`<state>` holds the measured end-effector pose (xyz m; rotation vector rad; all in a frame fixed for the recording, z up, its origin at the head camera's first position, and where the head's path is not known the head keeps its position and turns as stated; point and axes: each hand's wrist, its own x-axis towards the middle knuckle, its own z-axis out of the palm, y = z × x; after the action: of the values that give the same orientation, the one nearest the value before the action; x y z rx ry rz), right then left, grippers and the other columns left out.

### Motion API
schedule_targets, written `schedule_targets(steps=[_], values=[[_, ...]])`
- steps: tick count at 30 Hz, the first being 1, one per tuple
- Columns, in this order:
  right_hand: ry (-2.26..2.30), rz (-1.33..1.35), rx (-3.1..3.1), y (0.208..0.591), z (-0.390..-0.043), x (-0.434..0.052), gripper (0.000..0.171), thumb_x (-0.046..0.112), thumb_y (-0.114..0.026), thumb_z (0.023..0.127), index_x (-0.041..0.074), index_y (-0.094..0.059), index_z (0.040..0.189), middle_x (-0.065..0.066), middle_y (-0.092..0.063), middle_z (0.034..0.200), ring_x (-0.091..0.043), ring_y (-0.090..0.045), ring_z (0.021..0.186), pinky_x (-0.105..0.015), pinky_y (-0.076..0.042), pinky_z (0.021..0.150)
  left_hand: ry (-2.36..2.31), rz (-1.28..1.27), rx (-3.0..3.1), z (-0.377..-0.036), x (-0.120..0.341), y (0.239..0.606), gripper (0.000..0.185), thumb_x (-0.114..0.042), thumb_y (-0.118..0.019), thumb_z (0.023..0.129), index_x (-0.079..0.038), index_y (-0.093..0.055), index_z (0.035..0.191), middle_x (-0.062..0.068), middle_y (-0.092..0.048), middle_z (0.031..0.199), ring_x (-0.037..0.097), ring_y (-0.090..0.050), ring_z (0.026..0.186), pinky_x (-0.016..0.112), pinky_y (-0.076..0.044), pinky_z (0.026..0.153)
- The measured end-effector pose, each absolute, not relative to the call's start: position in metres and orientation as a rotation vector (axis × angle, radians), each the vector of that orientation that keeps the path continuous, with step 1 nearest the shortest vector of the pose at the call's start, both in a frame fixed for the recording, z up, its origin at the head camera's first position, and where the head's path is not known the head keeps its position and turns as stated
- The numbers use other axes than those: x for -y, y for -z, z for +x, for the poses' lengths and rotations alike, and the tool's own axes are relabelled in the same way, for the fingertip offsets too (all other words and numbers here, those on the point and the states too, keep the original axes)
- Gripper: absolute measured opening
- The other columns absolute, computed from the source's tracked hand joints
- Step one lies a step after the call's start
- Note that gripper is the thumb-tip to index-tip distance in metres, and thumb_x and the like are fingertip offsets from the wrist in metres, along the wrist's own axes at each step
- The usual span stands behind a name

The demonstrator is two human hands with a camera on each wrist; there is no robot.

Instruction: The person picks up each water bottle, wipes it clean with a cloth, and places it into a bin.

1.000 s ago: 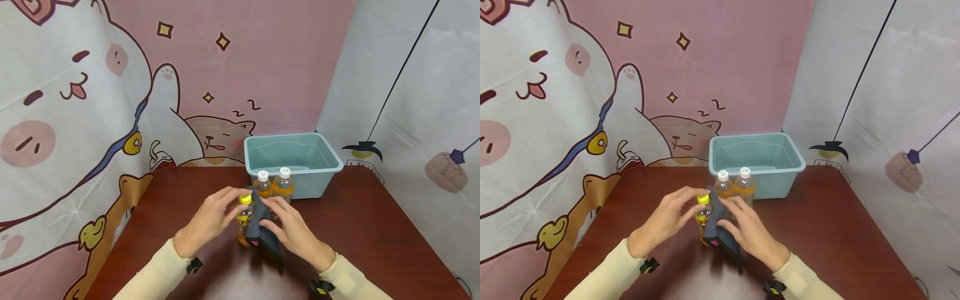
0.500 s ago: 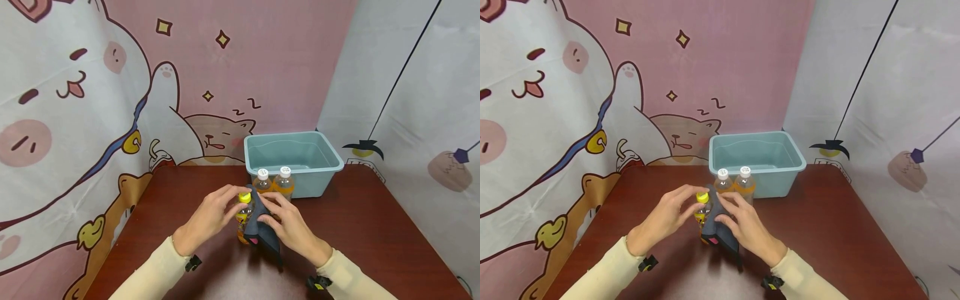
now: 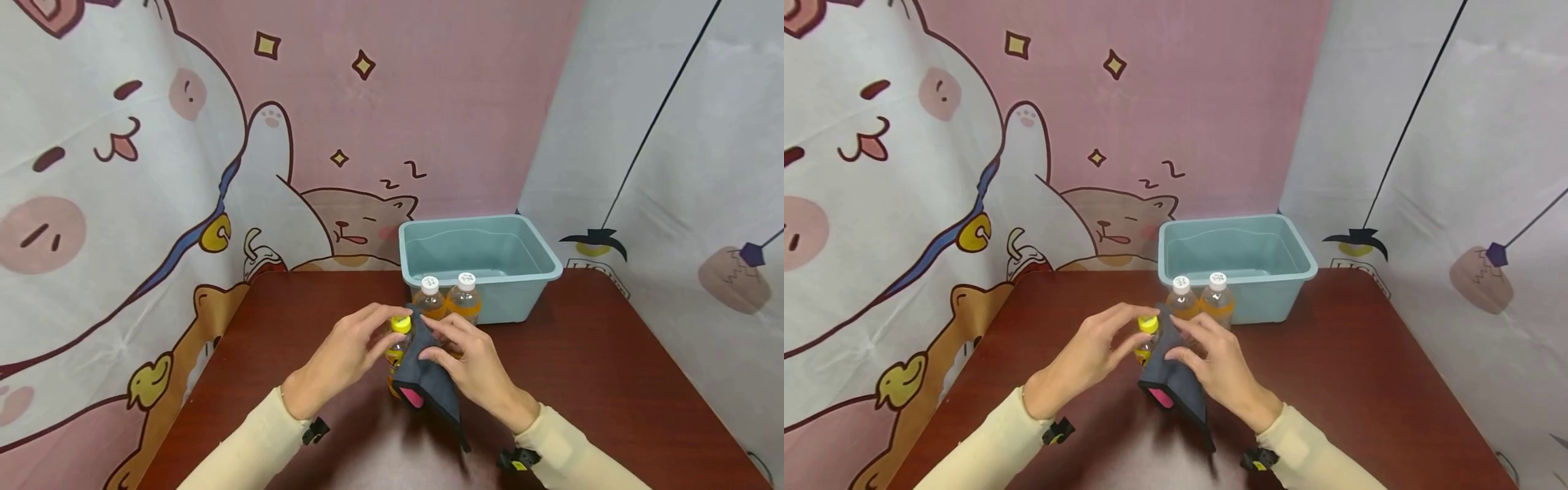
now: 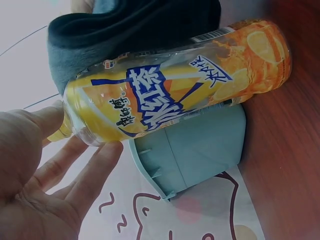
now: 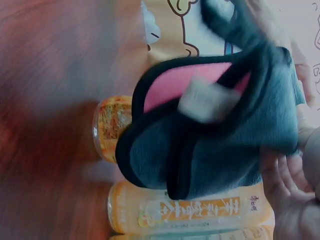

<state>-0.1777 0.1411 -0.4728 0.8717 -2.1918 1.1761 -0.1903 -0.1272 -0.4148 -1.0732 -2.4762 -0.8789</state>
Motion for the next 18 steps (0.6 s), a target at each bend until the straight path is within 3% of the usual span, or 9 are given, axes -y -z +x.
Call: schedule_targets(steps=[3,6,13,18], values=[[-1.157,0.932,2.182,0.4729,-0.1792,-0.1428,0.060,0.007,-0.089,0.097,0.006,-0.075,0.155,0.001,-0.075,0.115,-0.001,-0.060,0.087,-0.010,-0.052,0.072,0.894,-1.070,2.482,-0.1892,0.1277,0.4151,0.046,-0.022,-0.088,0.106,-0.018,-0.074,0.150,0.000,-0.079,0.134,0.008,-0.070,0.093,0.025,-0.068,0.079],[-1.157,0.957,2.177,0.4720,-0.1810,-0.1434,0.059,0.006,-0.088,0.098,0.007,-0.074,0.156,0.001,-0.075,0.116,-0.003,-0.057,0.083,-0.013,-0.048,0.069,0.898,-1.071,2.480,-0.1887,0.1282,0.4153,0.046,-0.022,-0.087,0.107,-0.018,-0.074,0.151,-0.001,-0.079,0.135,0.008,-0.070,0.093,0.025,-0.068,0.079],[-1.273,0.841,2.218,0.4684,-0.1826,-0.1399,0.061,0.006,-0.098,0.087,0.012,-0.083,0.146,0.001,-0.075,0.112,-0.007,-0.078,0.086,-0.019,-0.067,0.074,0.885,-1.081,2.453,-0.1892,0.1283,0.4148,0.047,-0.021,-0.087,0.107,-0.018,-0.073,0.151,0.000,-0.079,0.134,0.009,-0.068,0.091,0.032,-0.069,0.077],[-1.172,0.868,2.217,0.4680,-0.1828,-0.1410,0.067,0.006,-0.102,0.081,0.008,-0.082,0.145,-0.002,-0.074,0.114,-0.009,-0.078,0.087,-0.022,-0.068,0.076,0.874,-1.078,2.454,-0.1891,0.1274,0.4148,0.046,-0.020,-0.087,0.107,-0.018,-0.074,0.150,-0.001,-0.079,0.132,0.009,-0.068,0.090,0.029,-0.067,0.076]])
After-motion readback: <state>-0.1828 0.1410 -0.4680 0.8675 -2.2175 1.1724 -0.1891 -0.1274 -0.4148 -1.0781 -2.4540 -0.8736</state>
